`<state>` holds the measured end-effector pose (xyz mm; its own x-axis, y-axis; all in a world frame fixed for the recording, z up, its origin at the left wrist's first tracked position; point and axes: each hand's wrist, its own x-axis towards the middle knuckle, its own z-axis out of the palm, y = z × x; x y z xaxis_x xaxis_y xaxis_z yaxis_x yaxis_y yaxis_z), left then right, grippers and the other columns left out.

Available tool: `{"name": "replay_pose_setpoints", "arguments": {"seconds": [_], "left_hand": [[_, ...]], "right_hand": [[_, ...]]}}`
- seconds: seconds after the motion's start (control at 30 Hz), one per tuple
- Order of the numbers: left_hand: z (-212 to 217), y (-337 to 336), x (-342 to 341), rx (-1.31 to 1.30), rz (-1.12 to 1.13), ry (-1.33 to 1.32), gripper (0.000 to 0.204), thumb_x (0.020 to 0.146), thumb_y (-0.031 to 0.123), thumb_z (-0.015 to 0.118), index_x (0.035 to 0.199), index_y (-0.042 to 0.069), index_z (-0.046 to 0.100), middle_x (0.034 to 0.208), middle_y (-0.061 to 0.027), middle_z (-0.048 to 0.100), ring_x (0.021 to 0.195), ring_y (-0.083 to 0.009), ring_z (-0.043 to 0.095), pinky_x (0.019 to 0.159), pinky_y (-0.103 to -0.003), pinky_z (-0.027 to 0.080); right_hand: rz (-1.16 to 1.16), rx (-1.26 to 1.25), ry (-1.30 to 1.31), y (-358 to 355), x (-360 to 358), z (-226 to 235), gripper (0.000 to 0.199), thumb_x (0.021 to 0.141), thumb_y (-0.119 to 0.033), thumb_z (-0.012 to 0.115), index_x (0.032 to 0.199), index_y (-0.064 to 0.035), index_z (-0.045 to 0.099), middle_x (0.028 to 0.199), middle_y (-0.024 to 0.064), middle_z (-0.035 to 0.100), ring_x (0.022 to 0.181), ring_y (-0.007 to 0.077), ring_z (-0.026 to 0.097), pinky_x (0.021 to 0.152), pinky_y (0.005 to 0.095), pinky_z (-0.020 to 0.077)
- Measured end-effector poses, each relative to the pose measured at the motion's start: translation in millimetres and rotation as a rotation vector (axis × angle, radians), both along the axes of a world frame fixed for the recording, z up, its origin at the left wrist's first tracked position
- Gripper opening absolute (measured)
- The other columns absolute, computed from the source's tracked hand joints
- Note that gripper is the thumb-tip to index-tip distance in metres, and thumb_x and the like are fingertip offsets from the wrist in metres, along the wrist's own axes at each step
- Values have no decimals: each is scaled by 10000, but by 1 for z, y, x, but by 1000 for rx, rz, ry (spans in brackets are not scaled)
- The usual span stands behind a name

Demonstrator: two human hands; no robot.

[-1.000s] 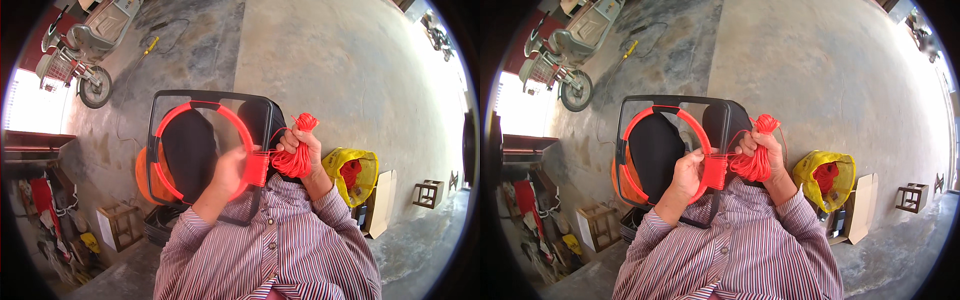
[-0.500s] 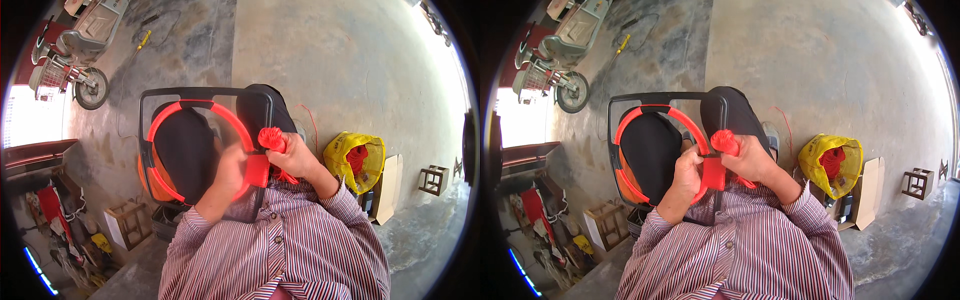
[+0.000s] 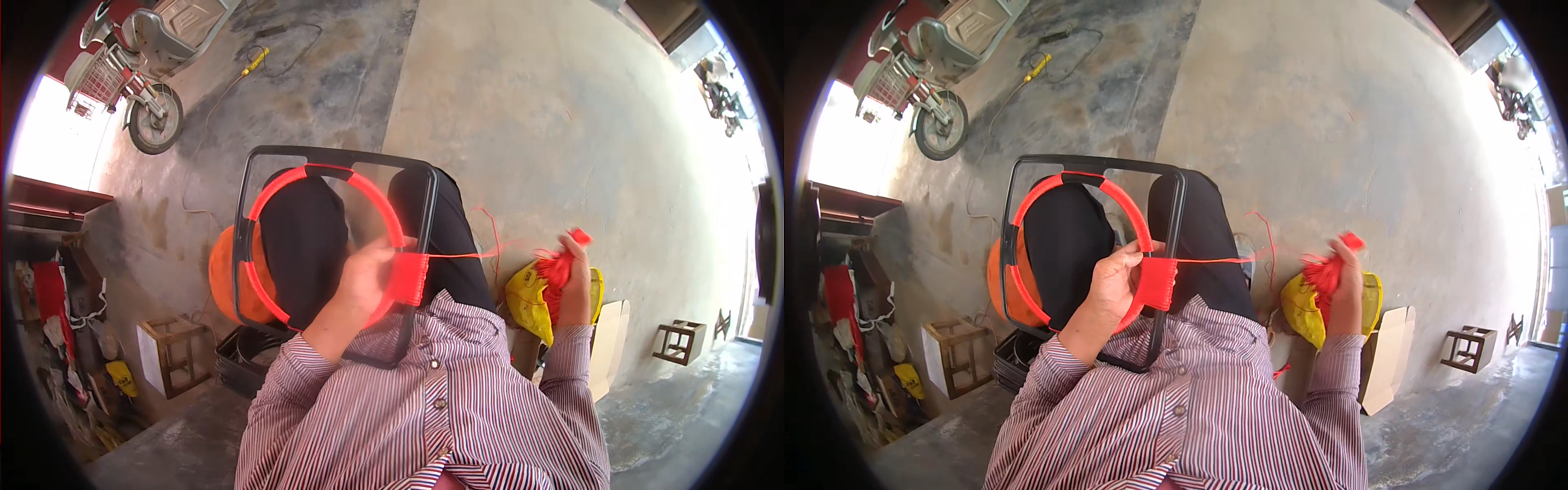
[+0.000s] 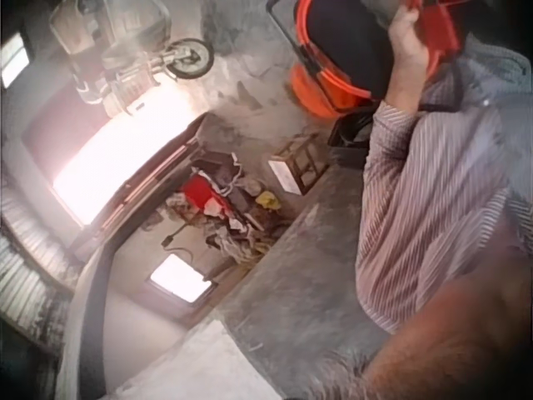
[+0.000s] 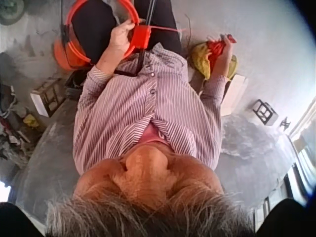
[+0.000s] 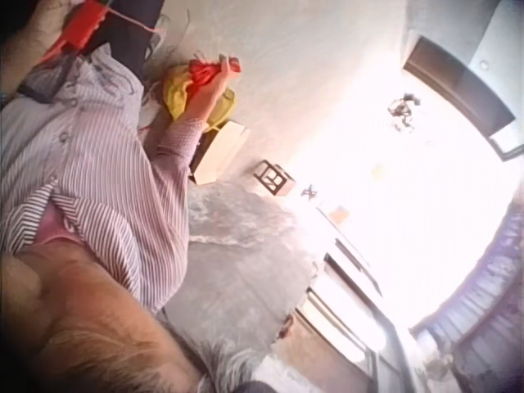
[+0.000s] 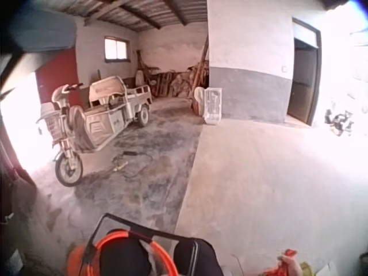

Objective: Winding a red plastic cord or ribbon around a black rectangular frame as part of furniture manufacturing.

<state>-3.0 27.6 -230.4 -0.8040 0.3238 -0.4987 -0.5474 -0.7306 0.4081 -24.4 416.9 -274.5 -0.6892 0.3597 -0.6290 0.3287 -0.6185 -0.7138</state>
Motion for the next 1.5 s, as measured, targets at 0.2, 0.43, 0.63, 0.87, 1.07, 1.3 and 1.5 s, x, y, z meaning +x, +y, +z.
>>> {"name": "replay_pose_setpoints", "arguments": {"seconds": [0.2,0.43,0.63,0.87,1.07,1.3,1.5], "left_hand": [[-7,6,-3,-76,-46,-23,394,890,163,454,1208,-61,517,1053,-199,635,941,-313,647,859,-437,527],[17,22,3,-383,194,367,455,873,140,467,1305,-1,441,1197,-120,551,1072,-219,545,964,-378,427],[-7,6,2,-284,220,174,378,725,-35,422,1090,-12,519,1016,-111,601,933,-193,594,857,-314,473],[-12,9,-3,-170,73,-114,343,762,-71,458,1071,-1,592,976,-104,647,849,-221,650,742,-360,550],[11,10,-2,-178,-51,-40,340,794,-52,435,1100,-11,578,1020,-119,648,908,-229,652,787,-375,554],[-11,11,-1,-204,45,-46,348,814,-23,445,1145,-11,550,1004,-89,609,888,-185,628,821,-331,534],[14,24,6,-1239,85,805,258,771,-44,678,1003,35,598,1042,-37,469,898,-102,497,724,-232,446]], "right_hand": [[44,273,165,-7,-14,-6,294,814,-27,616,1090,-58,519,762,11,534,550,162,515,659,381,551],[996,1391,1113,-196,-32,89,380,741,-107,686,1101,-117,565,1052,97,596,942,228,625,704,344,504],[591,1439,924,-190,-36,60,426,600,-200,810,973,-108,627,1087,44,599,998,267,565,847,397,462],[1060,1407,833,-192,-12,50,255,581,-141,783,794,-66,664,948,59,607,901,262,569,764,370,492],[847,924,807,-175,-13,33,199,721,-156,696,860,-19,660,927,62,603,830,200,584,749,310,467],[461,-293,475,-142,-10,26,216,766,-65,610,967,9,636,987,99,661,915,185,634,842,321,496],[507,-204,577,-164,-19,45,216,837,-86,630,1032,7,623,974,104,683,857,160,649,829,282,510]]}}
